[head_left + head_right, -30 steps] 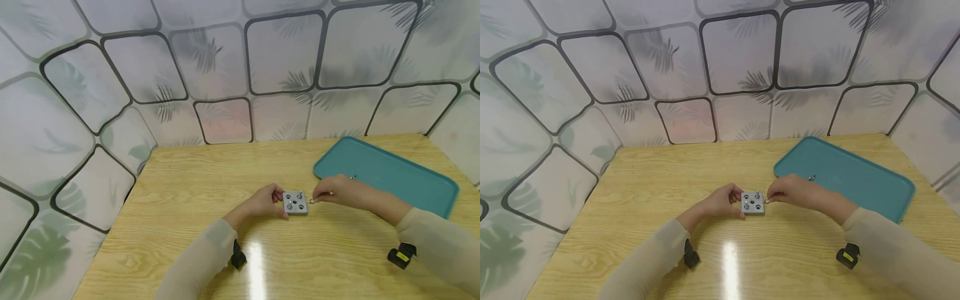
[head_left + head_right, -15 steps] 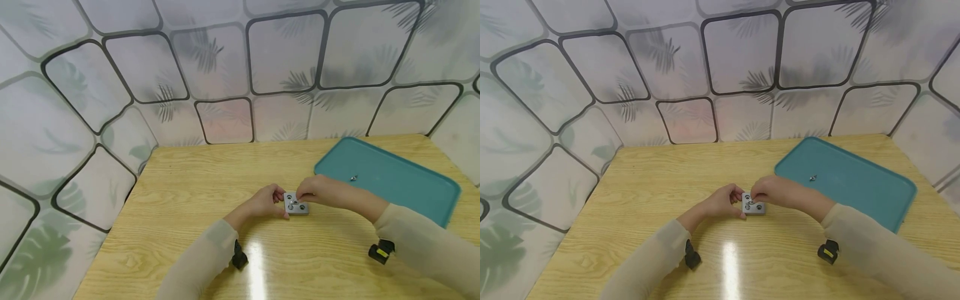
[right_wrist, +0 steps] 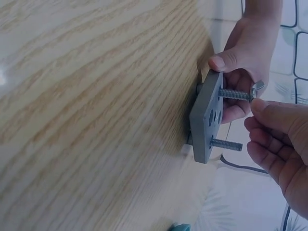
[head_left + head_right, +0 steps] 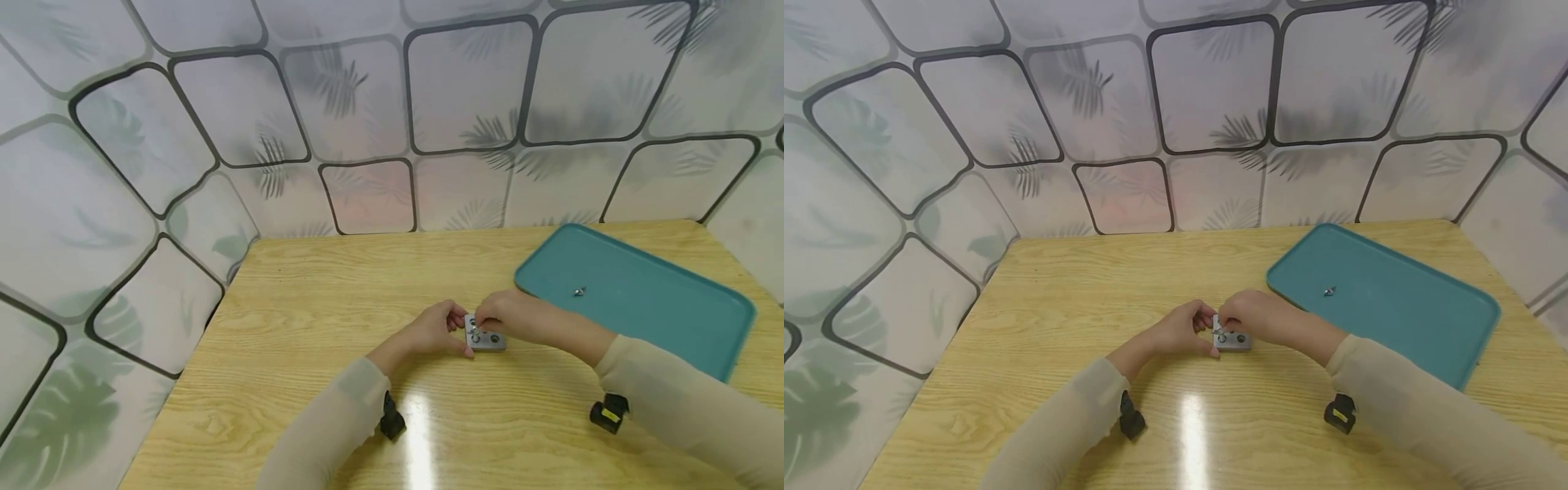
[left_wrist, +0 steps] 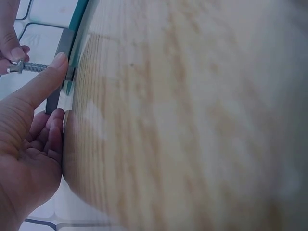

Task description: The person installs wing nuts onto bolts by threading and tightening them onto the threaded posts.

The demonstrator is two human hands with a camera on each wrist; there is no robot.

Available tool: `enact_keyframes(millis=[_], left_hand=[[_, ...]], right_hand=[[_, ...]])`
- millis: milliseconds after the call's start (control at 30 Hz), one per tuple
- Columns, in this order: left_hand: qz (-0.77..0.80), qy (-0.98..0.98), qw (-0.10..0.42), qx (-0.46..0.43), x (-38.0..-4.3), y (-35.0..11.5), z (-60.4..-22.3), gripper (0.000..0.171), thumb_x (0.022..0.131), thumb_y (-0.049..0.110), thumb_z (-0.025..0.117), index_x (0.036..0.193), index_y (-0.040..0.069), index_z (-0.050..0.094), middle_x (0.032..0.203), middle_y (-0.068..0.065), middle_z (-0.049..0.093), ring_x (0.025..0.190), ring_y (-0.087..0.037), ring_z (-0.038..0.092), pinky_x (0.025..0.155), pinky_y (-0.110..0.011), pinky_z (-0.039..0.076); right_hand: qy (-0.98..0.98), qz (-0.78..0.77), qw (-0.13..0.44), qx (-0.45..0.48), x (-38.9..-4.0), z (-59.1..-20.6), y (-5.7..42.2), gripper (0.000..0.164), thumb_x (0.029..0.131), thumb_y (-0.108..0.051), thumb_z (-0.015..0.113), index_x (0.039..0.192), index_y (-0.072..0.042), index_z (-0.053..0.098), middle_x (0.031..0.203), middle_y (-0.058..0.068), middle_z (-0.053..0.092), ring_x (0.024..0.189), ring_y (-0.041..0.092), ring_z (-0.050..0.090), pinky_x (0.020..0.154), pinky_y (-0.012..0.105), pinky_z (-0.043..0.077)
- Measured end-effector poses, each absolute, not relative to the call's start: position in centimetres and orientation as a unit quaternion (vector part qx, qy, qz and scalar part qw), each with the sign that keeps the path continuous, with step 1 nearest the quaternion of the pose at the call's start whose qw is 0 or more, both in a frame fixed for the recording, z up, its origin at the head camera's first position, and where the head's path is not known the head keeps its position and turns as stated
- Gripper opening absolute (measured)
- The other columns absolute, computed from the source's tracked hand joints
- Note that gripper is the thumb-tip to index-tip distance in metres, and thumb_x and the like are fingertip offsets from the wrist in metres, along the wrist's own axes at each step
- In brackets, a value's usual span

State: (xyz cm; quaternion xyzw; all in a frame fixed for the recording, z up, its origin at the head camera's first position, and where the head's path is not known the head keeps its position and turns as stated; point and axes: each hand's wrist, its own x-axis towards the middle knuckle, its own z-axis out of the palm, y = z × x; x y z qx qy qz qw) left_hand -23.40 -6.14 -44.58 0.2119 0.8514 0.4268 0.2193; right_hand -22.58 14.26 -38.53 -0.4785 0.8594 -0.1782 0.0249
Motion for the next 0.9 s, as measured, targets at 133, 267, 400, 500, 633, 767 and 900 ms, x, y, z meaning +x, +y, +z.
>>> enact_keyframes(millis=[133, 267, 400, 500, 633, 767, 900], left_hand=[[0.428, 0.850, 0.221, 0.214, -23.4, -6.1, -44.5, 0.062, 0.069, 0.021, 0.086, 0.118, 0.007, 0.052, 0.100, 0.003, 0.054, 0.089, -0.009, 0.048, 0.078, -0.019, 0.042], [0.431, 0.848, 0.223, 0.213, -23.3, -6.2, -44.5, 0.062, 0.069, 0.021, 0.086, 0.118, 0.007, 0.051, 0.100, 0.003, 0.054, 0.088, -0.008, 0.048, 0.077, -0.019, 0.042], [0.431, 0.849, 0.222, 0.211, -23.3, -6.2, -44.5, 0.061, 0.069, 0.021, 0.086, 0.118, 0.007, 0.052, 0.100, 0.003, 0.054, 0.088, -0.009, 0.048, 0.077, -0.019, 0.041], [0.432, 0.849, 0.222, 0.209, -23.2, -6.2, -44.6, 0.061, 0.069, 0.021, 0.086, 0.118, 0.007, 0.052, 0.100, 0.003, 0.054, 0.088, -0.009, 0.048, 0.077, -0.019, 0.041], [0.433, 0.848, 0.224, 0.207, -23.2, -6.2, -44.6, 0.061, 0.069, 0.021, 0.086, 0.117, 0.008, 0.052, 0.100, 0.003, 0.054, 0.089, -0.010, 0.047, 0.077, -0.020, 0.041], [0.434, 0.847, 0.225, 0.207, -23.3, -6.3, -44.6, 0.061, 0.069, 0.022, 0.086, 0.117, 0.009, 0.051, 0.101, 0.003, 0.054, 0.089, -0.010, 0.047, 0.077, -0.021, 0.041], [0.431, 0.848, 0.226, 0.211, -23.4, -6.3, -44.6, 0.061, 0.069, 0.022, 0.086, 0.118, 0.009, 0.051, 0.101, 0.003, 0.054, 0.088, -0.010, 0.048, 0.077, -0.020, 0.042]], right_hand=[[0.865, -0.174, 0.034, -0.469, -22.6, -38.4, 14.2, 0.008, 0.082, -0.001, 0.069, 0.081, -0.009, 0.070, 0.079, -0.002, 0.066, 0.073, 0.011, 0.060, 0.063, 0.024, 0.049], [0.868, -0.167, 0.037, -0.467, -22.4, -38.3, 14.0, 0.009, 0.082, 0.000, 0.069, 0.080, -0.009, 0.069, 0.077, -0.002, 0.065, 0.071, 0.010, 0.059, 0.062, 0.023, 0.048], [0.876, -0.156, 0.032, -0.455, -22.2, -38.3, 13.8, 0.011, 0.082, 0.000, 0.069, 0.078, -0.010, 0.068, 0.076, -0.003, 0.064, 0.070, 0.009, 0.058, 0.061, 0.023, 0.047], [0.887, -0.151, 0.032, -0.435, -21.8, -38.4, 13.7, 0.011, 0.082, -0.001, 0.069, 0.078, -0.011, 0.069, 0.076, -0.004, 0.064, 0.070, 0.008, 0.058, 0.060, 0.022, 0.047], [0.902, -0.148, 0.036, -0.403, -21.4, -38.5, 13.5, 0.013, 0.082, -0.003, 0.068, 0.075, -0.014, 0.067, 0.074, -0.006, 0.061, 0.066, 0.005, 0.054, 0.058, 0.021, 0.045], [0.915, -0.142, 0.041, -0.376, -21.1, -38.3, 13.2, 0.015, 0.083, -0.004, 0.067, 0.073, -0.015, 0.064, 0.071, -0.007, 0.059, 0.062, 0.004, 0.049, 0.056, 0.021, 0.042], [0.926, -0.137, 0.050, -0.349, -20.8, -38.2, 13.0, 0.013, 0.083, -0.005, 0.066, 0.073, -0.013, 0.063, 0.067, -0.006, 0.057, 0.058, 0.004, 0.045, 0.052, 0.020, 0.038]])
